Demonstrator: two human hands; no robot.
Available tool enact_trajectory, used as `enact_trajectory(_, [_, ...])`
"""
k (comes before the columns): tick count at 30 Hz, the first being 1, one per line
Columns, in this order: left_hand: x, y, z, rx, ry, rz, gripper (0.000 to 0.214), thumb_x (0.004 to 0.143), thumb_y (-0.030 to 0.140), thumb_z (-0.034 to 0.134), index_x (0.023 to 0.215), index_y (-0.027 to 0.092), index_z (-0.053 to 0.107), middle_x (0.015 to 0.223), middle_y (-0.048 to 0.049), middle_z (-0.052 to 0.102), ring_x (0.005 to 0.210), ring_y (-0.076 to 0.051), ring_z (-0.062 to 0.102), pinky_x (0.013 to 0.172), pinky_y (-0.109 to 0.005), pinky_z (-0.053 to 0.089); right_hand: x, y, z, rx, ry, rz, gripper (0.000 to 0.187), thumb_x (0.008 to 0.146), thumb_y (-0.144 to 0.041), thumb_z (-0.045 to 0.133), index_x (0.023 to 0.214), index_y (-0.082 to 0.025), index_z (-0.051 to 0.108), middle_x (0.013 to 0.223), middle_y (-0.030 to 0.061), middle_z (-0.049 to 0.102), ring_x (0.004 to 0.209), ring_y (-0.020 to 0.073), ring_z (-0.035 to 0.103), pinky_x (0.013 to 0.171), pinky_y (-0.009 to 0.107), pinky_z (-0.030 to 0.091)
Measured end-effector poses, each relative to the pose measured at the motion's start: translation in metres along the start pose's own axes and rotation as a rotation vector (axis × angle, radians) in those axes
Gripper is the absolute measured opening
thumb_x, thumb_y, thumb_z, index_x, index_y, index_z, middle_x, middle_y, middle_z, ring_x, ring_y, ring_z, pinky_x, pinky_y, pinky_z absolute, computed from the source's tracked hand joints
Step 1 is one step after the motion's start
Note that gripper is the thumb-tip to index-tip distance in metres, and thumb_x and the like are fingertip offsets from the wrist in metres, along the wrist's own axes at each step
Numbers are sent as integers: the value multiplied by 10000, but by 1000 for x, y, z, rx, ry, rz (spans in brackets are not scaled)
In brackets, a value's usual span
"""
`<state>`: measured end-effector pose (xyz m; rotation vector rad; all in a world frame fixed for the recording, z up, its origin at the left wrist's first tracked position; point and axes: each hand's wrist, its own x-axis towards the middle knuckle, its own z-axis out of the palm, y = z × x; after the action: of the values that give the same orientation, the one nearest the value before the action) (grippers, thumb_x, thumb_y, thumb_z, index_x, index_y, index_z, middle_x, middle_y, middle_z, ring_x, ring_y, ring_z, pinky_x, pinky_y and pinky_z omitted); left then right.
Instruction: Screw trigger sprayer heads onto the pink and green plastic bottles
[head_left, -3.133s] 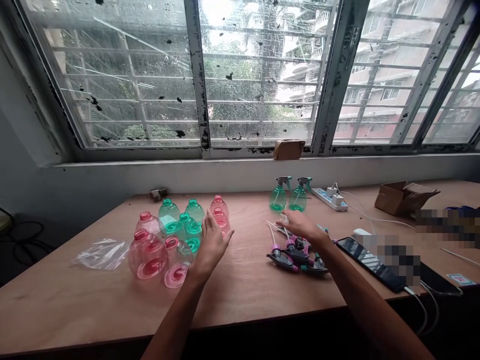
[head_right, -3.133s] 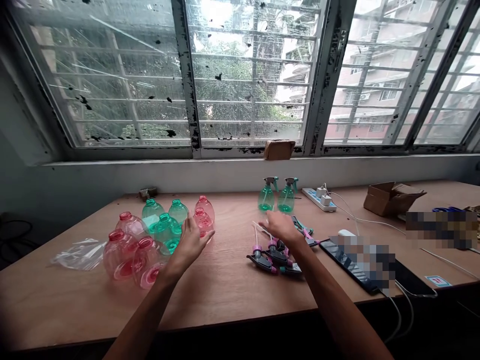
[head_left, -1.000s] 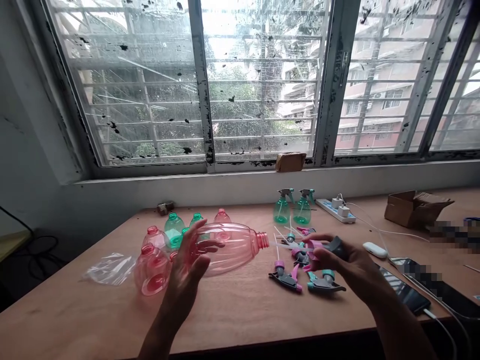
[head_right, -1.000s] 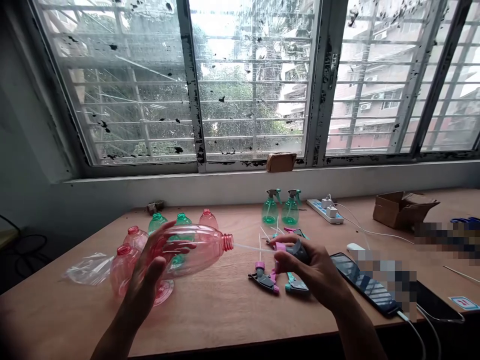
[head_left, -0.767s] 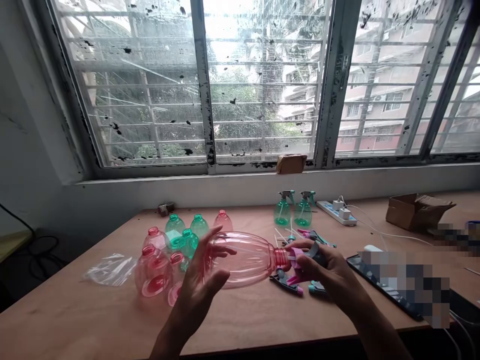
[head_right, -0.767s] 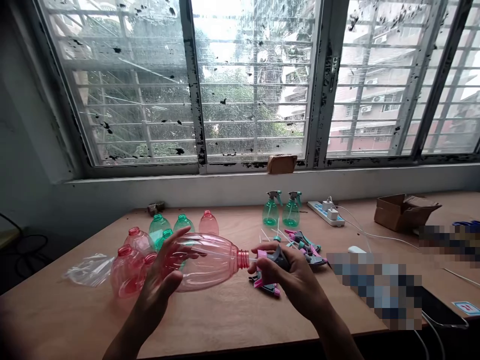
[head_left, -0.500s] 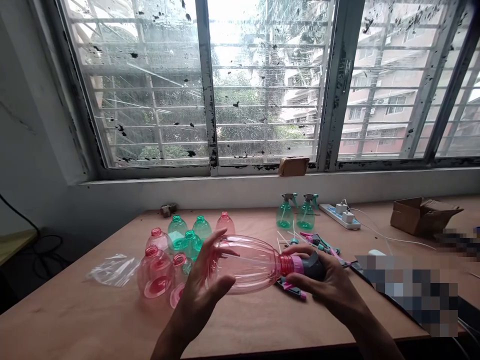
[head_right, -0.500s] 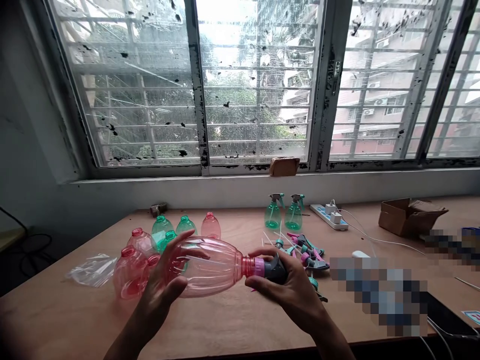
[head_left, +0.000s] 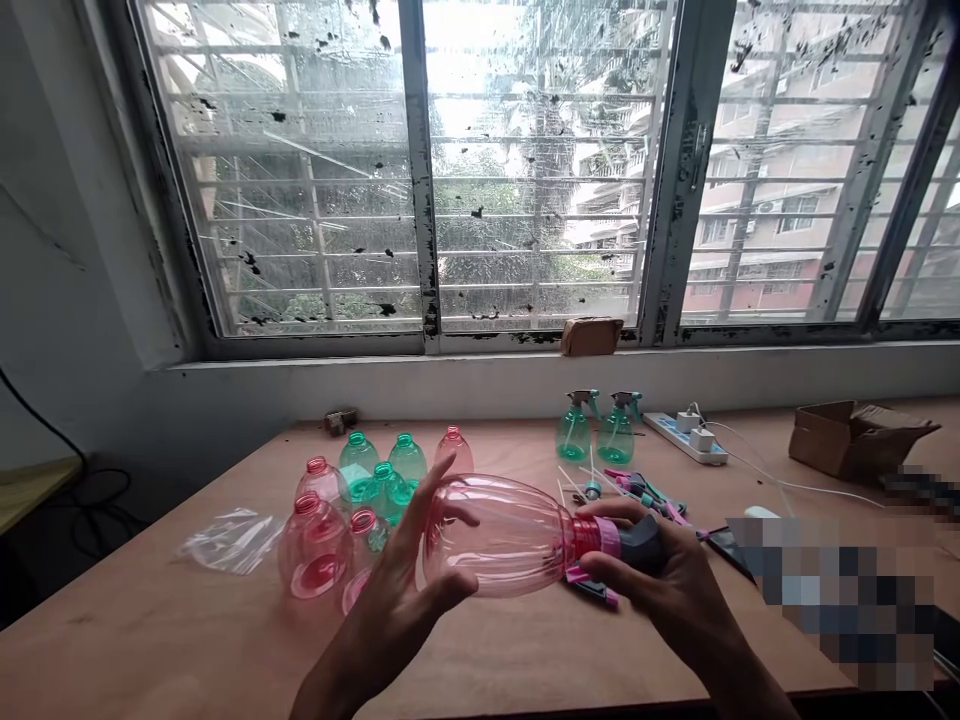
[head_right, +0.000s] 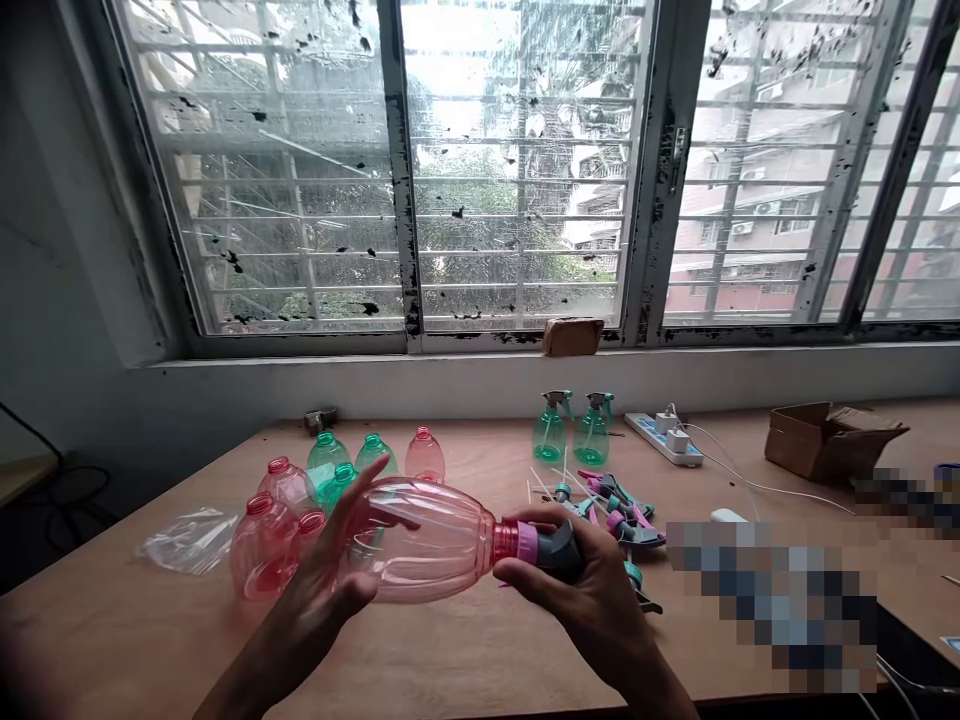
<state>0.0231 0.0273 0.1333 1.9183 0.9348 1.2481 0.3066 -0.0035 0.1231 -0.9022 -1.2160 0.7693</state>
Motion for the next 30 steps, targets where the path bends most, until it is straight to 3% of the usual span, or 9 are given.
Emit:
enact_trajectory(3, [0,4,-1,17,20,-50,1028,886,843,768,1758,443,402,1187,-71,777,1135,-352,699,1175,-527,491,0,-1,-3,-35,-14,-24,285,722,-380,1039,933,-245,901,874,35,848,710,208,721,601,252,600])
enact_trajectory(6, [-1,5,-3,-34,51,-35,1028,800,684,958,1696,458,507,1454,-95,748,1325,-388,680,1260,-530,454,0,-4,-4,-44,-32,2,302,709,-393,1045,927,-246,897,854,36,837,689,214,685,567,268,579])
enact_trajectory(8, [-2,3,-7,-25,28,0,1015,779,603,1007,1672,470,544,1683,-95,619,1508,-425,584,1313,-545,420,-1,-6,-4,-52,-29,19,316,702,-419,1048,917,-243,897,827,31,823,667,206,656,548,266,565])
enact_trajectory(12, [-5,-3,-15,116,-5,53,1051,836,521,993,1722,550,429,1839,-21,440,1681,-423,410,1378,-586,325,-2,-8,-2,-63,-6,23,329,719,-474,1042,902,-237,905,773,17,794,630,175,618,539,245,524])
enact_trajectory(16, [-9,-3,-18,214,13,24,1124,832,552,981,1754,562,337,1807,-24,494,1640,-461,474,1323,-631,410,-3,-5,-1,-64,5,3,332,718,-479,1045,898,-238,904,770,17,798,653,187,639,568,256,536])
enact_trajectory(18, [-9,1,-16,181,37,7,1098,828,594,969,1745,560,366,1794,-23,515,1641,-467,469,1303,-629,442,-3,-3,0,-47,-3,17,331,714,-472,1046,908,-247,900,778,13,801,653,191,641,561,257,541])
enact_trajectory(22, [-7,11,-12,63,66,-2,817,923,620,873,1665,537,542,1747,-34,578,1629,-442,495,1314,-609,435,-4,-2,2,-51,-19,24,349,729,-499,1027,922,-239,896,786,26,803,645,203,640,542,270,549])
enact_trajectory(27, [-11,14,-14,41,40,-18,895,881,558,939,1664,589,507,1777,14,539,1702,-413,378,1384,-618,296,-5,-3,3,-54,5,10,354,727,-523,1022,913,-248,899,752,12,783,627,190,627,540,256,532])
enact_trajectory(30, [-16,14,-13,38,34,-51,911,895,540,936,1673,618,469,1822,47,465,1719,-398,344,1382,-615,315,-5,-2,2,-65,19,-6,336,735,-514,1016,918,-256,901,731,3,770,624,192,617,543,262,528])
